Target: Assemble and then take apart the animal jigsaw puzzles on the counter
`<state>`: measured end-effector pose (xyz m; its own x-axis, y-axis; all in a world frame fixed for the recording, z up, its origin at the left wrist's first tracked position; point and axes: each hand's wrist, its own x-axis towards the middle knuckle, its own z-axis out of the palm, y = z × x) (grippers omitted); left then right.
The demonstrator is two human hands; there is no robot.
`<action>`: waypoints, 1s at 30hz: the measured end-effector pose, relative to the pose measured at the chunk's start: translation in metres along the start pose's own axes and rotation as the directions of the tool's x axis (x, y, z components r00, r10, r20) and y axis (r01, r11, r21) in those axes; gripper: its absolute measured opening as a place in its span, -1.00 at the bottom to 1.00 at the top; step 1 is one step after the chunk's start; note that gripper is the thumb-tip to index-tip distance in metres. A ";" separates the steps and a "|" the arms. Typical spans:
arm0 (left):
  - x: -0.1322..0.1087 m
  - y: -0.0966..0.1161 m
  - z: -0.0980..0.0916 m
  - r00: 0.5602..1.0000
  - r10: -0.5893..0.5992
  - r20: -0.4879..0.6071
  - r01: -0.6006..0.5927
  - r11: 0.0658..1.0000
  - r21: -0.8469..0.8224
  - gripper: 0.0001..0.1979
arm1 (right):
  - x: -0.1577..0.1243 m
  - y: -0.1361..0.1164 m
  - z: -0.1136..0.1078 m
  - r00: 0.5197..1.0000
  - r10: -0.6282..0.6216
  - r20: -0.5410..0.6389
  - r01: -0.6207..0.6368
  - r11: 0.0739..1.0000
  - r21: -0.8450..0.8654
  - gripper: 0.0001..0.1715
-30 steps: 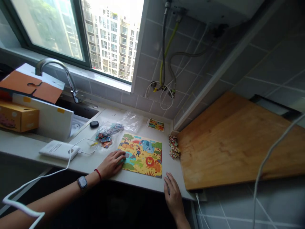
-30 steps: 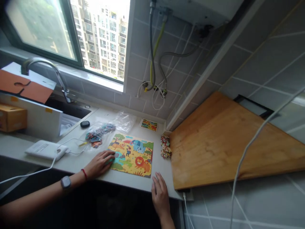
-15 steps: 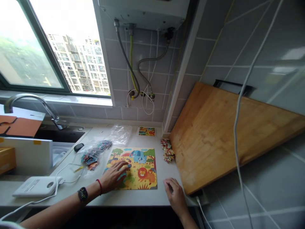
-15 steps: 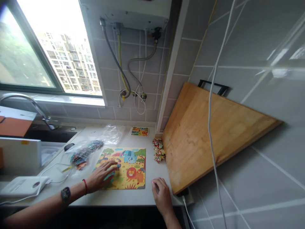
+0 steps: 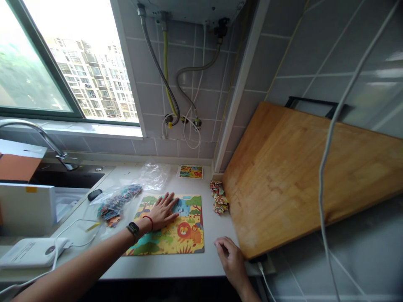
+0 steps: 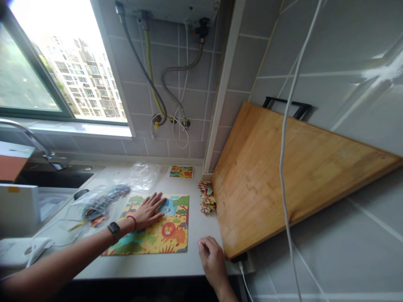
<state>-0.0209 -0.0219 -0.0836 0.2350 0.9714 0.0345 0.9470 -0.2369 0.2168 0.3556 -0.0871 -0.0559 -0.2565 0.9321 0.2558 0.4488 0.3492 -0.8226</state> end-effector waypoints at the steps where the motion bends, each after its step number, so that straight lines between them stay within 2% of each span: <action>1: 0.000 0.002 0.002 1.000 -0.011 -0.017 0.011 1.000 0.009 -0.17 | 0.000 -0.001 0.000 1.000 -0.006 0.001 0.006 1.000 -0.005 -0.53; 4: -0.005 0.012 0.002 0.998 -0.030 -0.046 0.031 0.999 0.010 -0.17 | -0.001 0.000 0.002 0.999 -0.038 -0.015 0.038 0.999 -0.024 -0.54; 8: -0.011 0.022 -0.008 1.000 -0.024 -0.011 0.023 0.999 -0.030 -0.16 | -0.001 0.006 0.006 0.995 -0.086 -0.045 0.083 0.994 -0.069 -0.57; 11: -0.012 0.024 -0.013 0.998 -0.046 -0.030 0.045 0.998 -0.054 -0.16 | -0.001 0.011 0.010 0.991 -0.132 -0.038 0.127 0.985 -0.114 -0.60; 17: -0.013 0.025 -0.009 0.996 -0.052 -0.077 0.045 0.995 -0.091 -0.17 | -0.003 0.027 0.022 0.969 -0.239 -0.061 0.214 0.938 -0.273 -0.68; 21: -0.008 0.025 -0.004 0.994 -0.042 -0.099 0.037 0.998 -0.060 -0.17 | -0.001 0.035 0.032 0.933 -0.331 -0.143 0.260 0.892 -0.369 -0.66; 25: -0.006 0.026 -0.004 0.991 -0.021 -0.135 0.017 0.999 -0.027 -0.20 | -0.001 0.029 0.042 0.949 -0.303 -0.088 0.243 0.881 -0.406 -0.77; 28: -0.006 0.028 -0.007 0.993 -0.008 -0.121 0.009 1.000 0.005 -0.22 | -0.002 0.019 0.050 0.966 -0.258 0.002 0.235 0.876 -0.421 -0.63; 30: -0.005 0.033 -0.010 0.995 0.009 -0.104 -0.006 0.999 0.033 -0.28 | -0.001 0.014 0.054 0.972 -0.231 0.041 0.226 0.872 -0.434 -0.62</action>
<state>0.0066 -0.0347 -0.0671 0.2195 0.9658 0.1379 0.9524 -0.2428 0.1846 0.3159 -0.0884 -0.0951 -0.3879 0.8213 0.4183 0.7053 0.5567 -0.4389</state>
